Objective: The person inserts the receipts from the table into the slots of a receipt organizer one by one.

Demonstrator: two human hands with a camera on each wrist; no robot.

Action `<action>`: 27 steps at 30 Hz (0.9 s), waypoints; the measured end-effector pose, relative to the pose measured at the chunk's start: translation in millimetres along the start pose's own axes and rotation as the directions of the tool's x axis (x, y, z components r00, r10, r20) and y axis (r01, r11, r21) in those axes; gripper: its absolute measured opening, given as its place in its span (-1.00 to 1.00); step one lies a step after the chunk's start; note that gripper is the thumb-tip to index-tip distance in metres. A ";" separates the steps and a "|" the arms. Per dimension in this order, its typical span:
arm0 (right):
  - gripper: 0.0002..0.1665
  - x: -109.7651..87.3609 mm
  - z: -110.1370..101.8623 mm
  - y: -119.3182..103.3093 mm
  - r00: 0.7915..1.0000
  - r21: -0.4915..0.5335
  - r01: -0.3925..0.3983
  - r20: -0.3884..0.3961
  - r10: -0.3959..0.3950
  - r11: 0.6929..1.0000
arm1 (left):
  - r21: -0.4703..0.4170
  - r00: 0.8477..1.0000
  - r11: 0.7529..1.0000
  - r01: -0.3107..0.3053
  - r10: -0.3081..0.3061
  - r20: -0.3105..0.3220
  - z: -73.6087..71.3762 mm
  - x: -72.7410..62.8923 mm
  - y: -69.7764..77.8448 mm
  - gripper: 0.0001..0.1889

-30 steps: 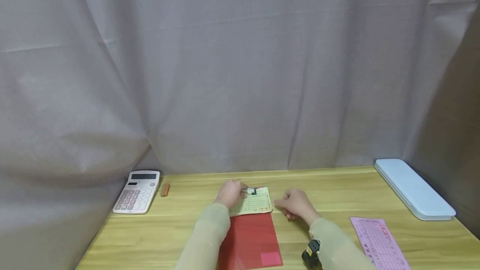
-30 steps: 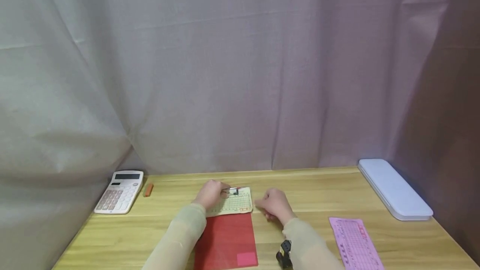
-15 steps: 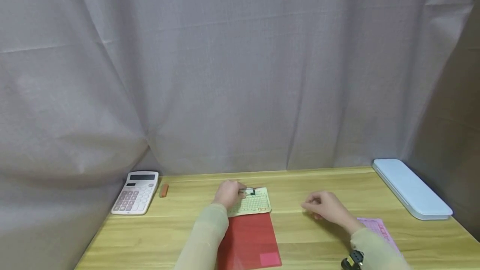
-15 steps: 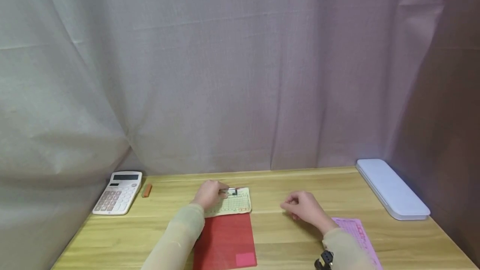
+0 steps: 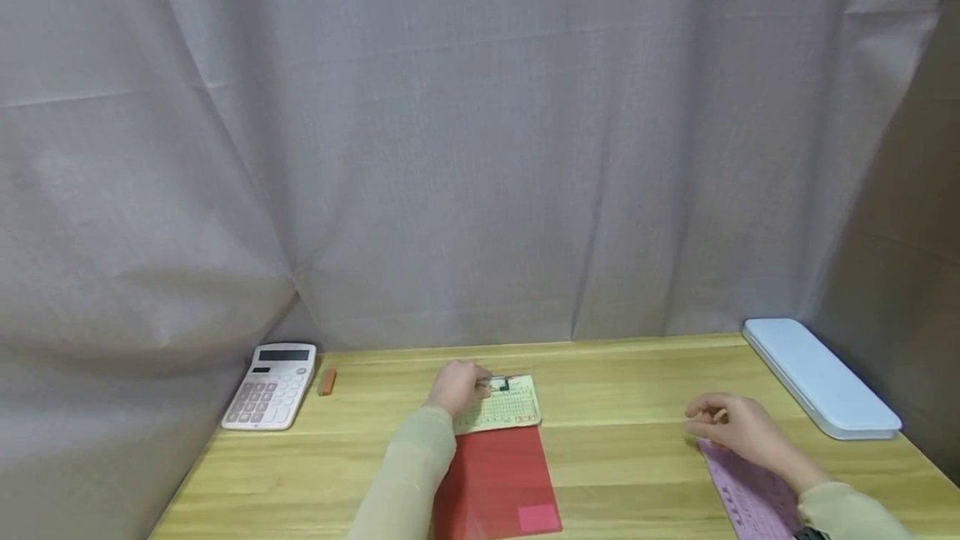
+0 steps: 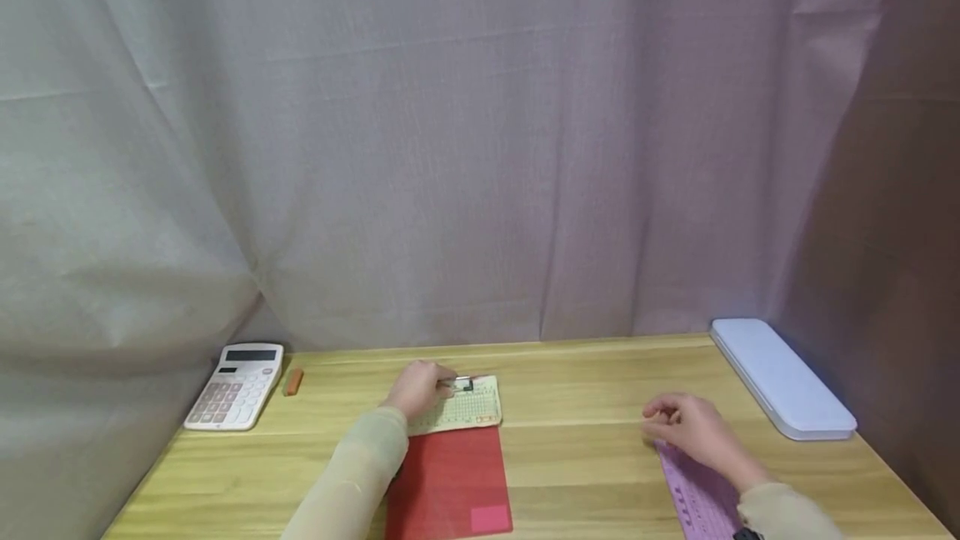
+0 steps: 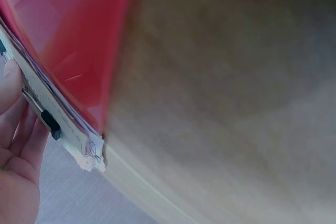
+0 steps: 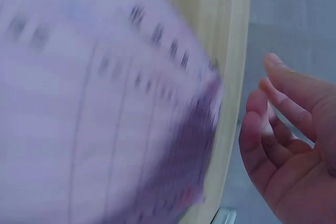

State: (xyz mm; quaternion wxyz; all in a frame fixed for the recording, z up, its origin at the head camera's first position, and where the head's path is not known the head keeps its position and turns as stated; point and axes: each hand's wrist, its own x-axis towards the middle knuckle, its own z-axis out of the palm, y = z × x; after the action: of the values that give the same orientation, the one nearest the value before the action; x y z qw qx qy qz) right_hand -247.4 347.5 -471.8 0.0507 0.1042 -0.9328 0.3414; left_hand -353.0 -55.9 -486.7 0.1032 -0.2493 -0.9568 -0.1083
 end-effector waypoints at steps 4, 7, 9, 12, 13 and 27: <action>-0.71 -8.5 -8.5 16.2 0.998 -0.106 0.032 -0.057 -0.038 0.994 | -0.013 1.000 1.000 -0.003 0.003 -0.003 0.6 0.3 0.2 -0.79; -0.68 -13.0 -12.7 26.0 0.997 -0.178 0.041 -0.058 -0.052 0.983 | -0.025 1.000 1.000 -0.001 0.001 0.003 1.0 0.5 0.0 -0.79; -0.66 -15.6 -14.9 31.6 0.997 -0.209 0.052 -0.047 -0.063 0.976 | -0.030 1.000 1.000 0.007 -0.007 0.008 1.4 0.3 -0.1 -0.78; -0.62 -19.4 -16.7 38.5 0.993 -0.241 0.080 -0.070 -0.100 0.967 | -0.026 1.000 1.000 0.012 -0.012 0.009 1.5 -0.1 -0.4 -0.78; -0.60 -21.1 -17.5 40.1 0.990 -0.251 0.093 -0.079 -0.116 0.964 | -0.027 1.000 1.000 0.012 -0.012 0.009 1.5 -0.2 -0.4 -0.78; -0.33 -20.5 -23.5 39.4 0.991 -0.278 -0.016 0.120 0.051 0.960 | -0.031 1.000 1.000 -0.003 0.003 -0.009 -0.3 -1.9 -1.2 -0.76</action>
State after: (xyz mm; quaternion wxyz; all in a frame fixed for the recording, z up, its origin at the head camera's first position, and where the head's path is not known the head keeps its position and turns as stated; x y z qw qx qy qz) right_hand -236.0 395.3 -481.9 -0.0001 0.1016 -0.9743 0.2012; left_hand -351.9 -57.9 -487.1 0.1037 -0.2518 -0.9542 -0.1241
